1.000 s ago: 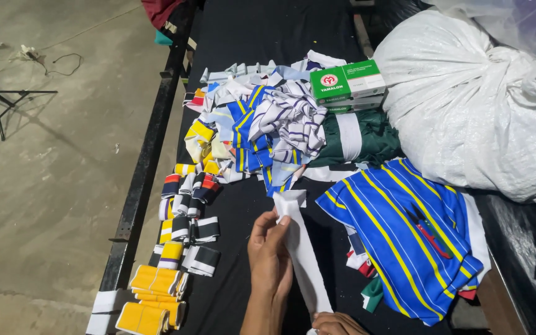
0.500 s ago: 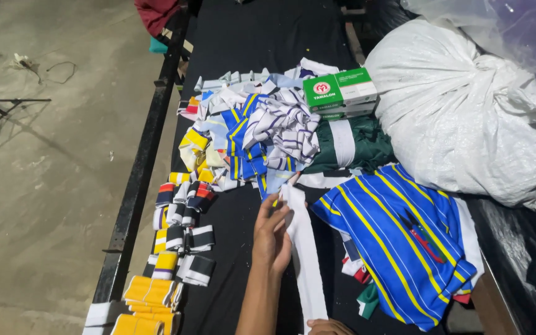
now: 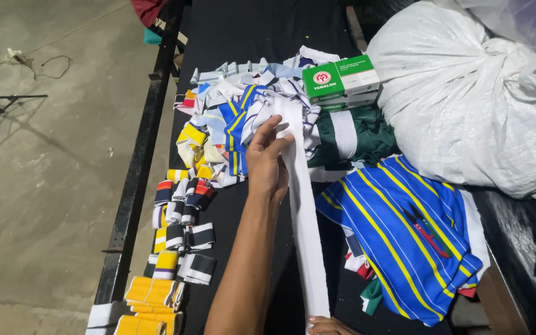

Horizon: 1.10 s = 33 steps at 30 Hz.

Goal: The person is sorting, folding, and bundling various fabric pieces and components on a work table in a factory setting.

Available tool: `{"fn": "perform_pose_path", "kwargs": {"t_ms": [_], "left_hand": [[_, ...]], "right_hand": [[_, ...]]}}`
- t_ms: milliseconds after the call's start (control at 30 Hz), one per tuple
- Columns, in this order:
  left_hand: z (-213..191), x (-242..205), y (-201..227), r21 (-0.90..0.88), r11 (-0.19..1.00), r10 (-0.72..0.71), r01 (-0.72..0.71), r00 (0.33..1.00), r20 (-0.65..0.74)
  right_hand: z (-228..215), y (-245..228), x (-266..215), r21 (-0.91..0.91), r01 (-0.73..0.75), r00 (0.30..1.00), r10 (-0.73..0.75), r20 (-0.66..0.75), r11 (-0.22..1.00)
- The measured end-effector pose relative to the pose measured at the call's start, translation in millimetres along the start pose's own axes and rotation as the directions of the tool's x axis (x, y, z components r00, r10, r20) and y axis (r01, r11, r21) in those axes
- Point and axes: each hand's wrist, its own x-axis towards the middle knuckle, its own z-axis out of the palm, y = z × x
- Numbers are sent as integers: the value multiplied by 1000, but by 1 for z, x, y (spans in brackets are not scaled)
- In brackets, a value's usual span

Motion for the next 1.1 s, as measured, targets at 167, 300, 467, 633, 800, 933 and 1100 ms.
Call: {"fn": "perform_pose_path", "kwargs": {"t_ms": [167, 300, 467, 633, 800, 933, 1100], "left_hand": [[-16, -4, -4, 158, 987, 8, -16, 999, 46], [-75, 3, -39, 547, 837, -4, -8, 1000, 21], [-100, -54, -27, 840, 484, 180, -244, 967, 178], [-115, -149, -9, 786, 519, -6, -336, 918, 396], [-138, -225, -16, 783, 426, -84, -454, 841, 534], [-157, -260, -49, 763, 292, 210, -577, 817, 538], [-161, -266, -55, 822, 190, 246, -537, 836, 490]], "right_hand": [[-18, -46, 30, -180, 211, 977, -215, -3, 961], [-1, -61, 22, -250, 23, 961, -90, -260, 968], [12, -77, 35, -443, 16, 883, -221, -414, 896], [-4, -65, 30, -468, 96, 865, -306, -397, 878], [-6, -76, 29, -386, -57, 866, -146, -478, 921], [-7, -88, 34, -189, -224, 866, 106, -488, 956], [-12, -68, 35, -166, -260, 875, 159, -458, 951]]}}
